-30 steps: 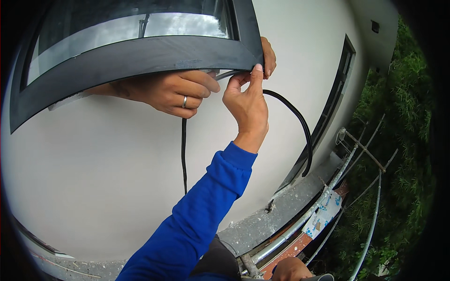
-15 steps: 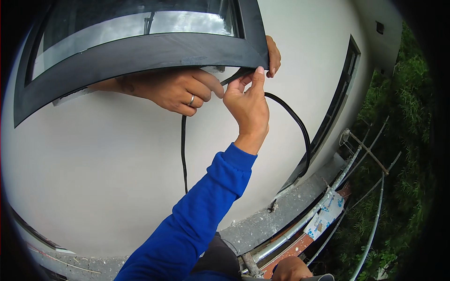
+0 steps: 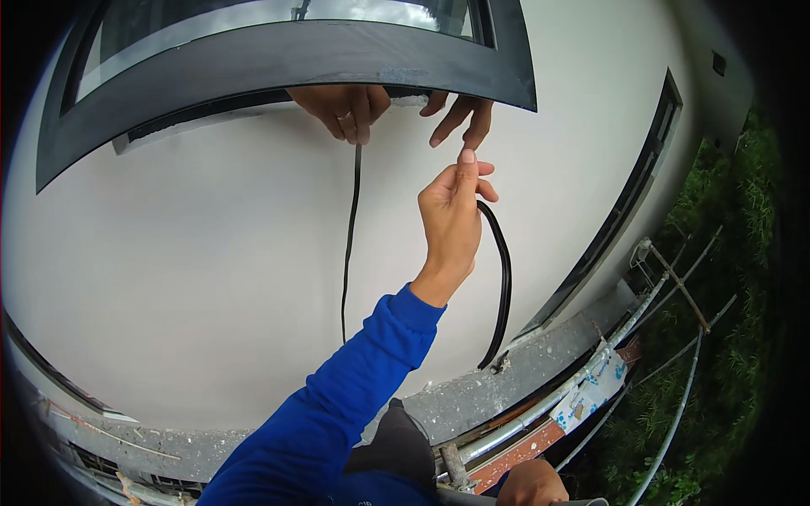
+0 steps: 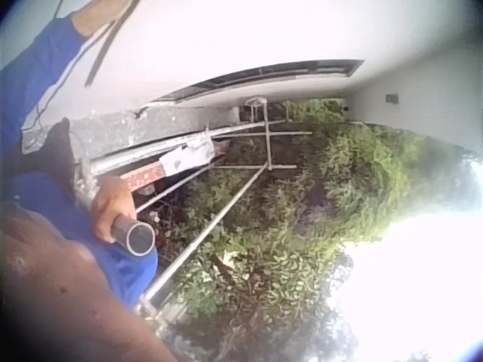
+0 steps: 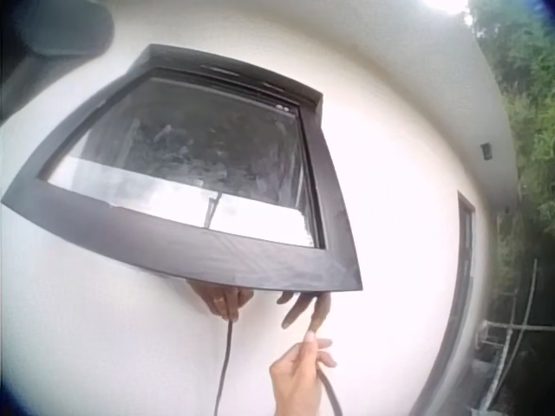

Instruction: The person uncoils a rubber trim strip, feeds it upward, presses it along the groove of a window frame by hand, and helps hold the window frame in place.

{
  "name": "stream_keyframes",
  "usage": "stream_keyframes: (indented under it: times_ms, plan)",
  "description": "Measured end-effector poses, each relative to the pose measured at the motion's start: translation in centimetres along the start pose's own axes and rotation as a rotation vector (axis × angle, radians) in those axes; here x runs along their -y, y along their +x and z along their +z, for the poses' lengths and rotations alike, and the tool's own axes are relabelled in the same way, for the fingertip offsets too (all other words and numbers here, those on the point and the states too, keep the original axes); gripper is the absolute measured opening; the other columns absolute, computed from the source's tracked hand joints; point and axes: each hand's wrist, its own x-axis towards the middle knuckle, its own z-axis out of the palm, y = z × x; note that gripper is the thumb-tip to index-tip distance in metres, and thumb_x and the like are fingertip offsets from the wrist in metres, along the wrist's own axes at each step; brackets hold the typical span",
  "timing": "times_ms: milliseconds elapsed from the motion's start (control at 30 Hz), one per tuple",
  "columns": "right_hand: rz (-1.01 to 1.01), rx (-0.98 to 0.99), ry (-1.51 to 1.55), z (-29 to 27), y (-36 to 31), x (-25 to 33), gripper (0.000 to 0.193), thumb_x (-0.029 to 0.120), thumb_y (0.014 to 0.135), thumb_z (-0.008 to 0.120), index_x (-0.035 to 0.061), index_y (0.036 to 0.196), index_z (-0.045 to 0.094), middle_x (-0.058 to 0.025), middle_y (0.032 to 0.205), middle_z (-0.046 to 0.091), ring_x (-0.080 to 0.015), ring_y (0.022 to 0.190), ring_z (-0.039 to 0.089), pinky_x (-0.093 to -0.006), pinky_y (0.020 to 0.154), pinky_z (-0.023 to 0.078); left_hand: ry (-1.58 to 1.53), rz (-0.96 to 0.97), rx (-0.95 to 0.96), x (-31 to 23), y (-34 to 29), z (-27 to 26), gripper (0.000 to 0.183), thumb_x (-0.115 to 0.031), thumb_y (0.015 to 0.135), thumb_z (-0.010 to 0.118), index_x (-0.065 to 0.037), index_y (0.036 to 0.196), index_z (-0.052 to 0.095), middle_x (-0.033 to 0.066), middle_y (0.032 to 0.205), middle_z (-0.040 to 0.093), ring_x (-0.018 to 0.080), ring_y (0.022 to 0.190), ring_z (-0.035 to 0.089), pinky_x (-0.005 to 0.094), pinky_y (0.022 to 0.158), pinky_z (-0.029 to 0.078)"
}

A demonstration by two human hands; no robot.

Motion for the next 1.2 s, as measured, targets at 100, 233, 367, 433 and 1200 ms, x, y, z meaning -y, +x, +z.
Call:
stream_keyframes:
  times_ms: [100,233,367,433,1200]
  plan:
    - [0.019,-0.016,0.031,-0.3,0.2,0.0,0.030,0.029,0.098,0.054,0.0014,0.100,0.066,-0.0109,0.088,0.066,-0.0281,0.075,0.065,-0.0293,0.061,0.050,0.301,-0.005,0.109,-1.3,-2.7,-4.1,0.049,-0.043,0.102,0.053,0.000,0.086,0.068,-0.0022,0.063,0.051,0.0033,0.053,0.033,0.0227,0.052,0.028]
    - [0.063,-0.043,0.077,-1.1,1.1,0.3,0.033,0.032,0.099,0.052,0.0022,0.101,0.066,-0.0098,0.088,0.066,-0.0267,0.076,0.065,-0.0260,0.062,0.050,0.586,-0.128,0.336,-4.0,-6.5,-9.8,0.043,-0.041,0.100,0.057,-0.001,0.089,0.070,-0.0054,0.066,0.042,0.0074,0.062,0.032,0.0236,0.061,0.030]
    - [0.160,-0.014,-0.114,-5.2,4.9,2.6,0.021,0.021,0.094,0.061,0.0014,0.091,0.066,-0.0144,0.091,0.065,-0.0322,0.077,0.065,-0.0426,0.068,0.052,0.737,-0.163,0.228,-6.1,-7.8,-15.5,0.037,-0.037,0.100,0.058,-0.002,0.087,0.067,-0.0058,0.068,0.042,0.0070,0.065,0.033,0.0241,0.060,0.030]
    - [0.197,0.002,-0.137,-5.4,4.9,3.1,0.022,0.023,0.094,0.060,0.0020,0.090,0.066,-0.0140,0.093,0.065,-0.0315,0.079,0.064,-0.0429,0.071,0.051,0.817,-0.081,0.147,-7.2,-7.2,-17.7,0.037,-0.035,0.101,0.058,-0.002,0.084,0.064,-0.0046,0.065,0.042,0.0070,0.063,0.034,0.0243,0.058,0.030]
    - [0.431,0.062,-0.220,-7.3,6.8,6.2,0.036,0.028,0.095,0.060,-0.0039,0.110,0.067,-0.0207,0.100,0.067,-0.0351,0.083,0.065,-0.0447,0.074,0.052,1.873,0.833,0.173,-13.4,10.2,-21.8,0.045,-0.038,0.104,0.042,-0.006,0.089,0.070,0.0183,0.146,0.047,0.0337,0.144,0.030,0.0434,0.119,0.020]
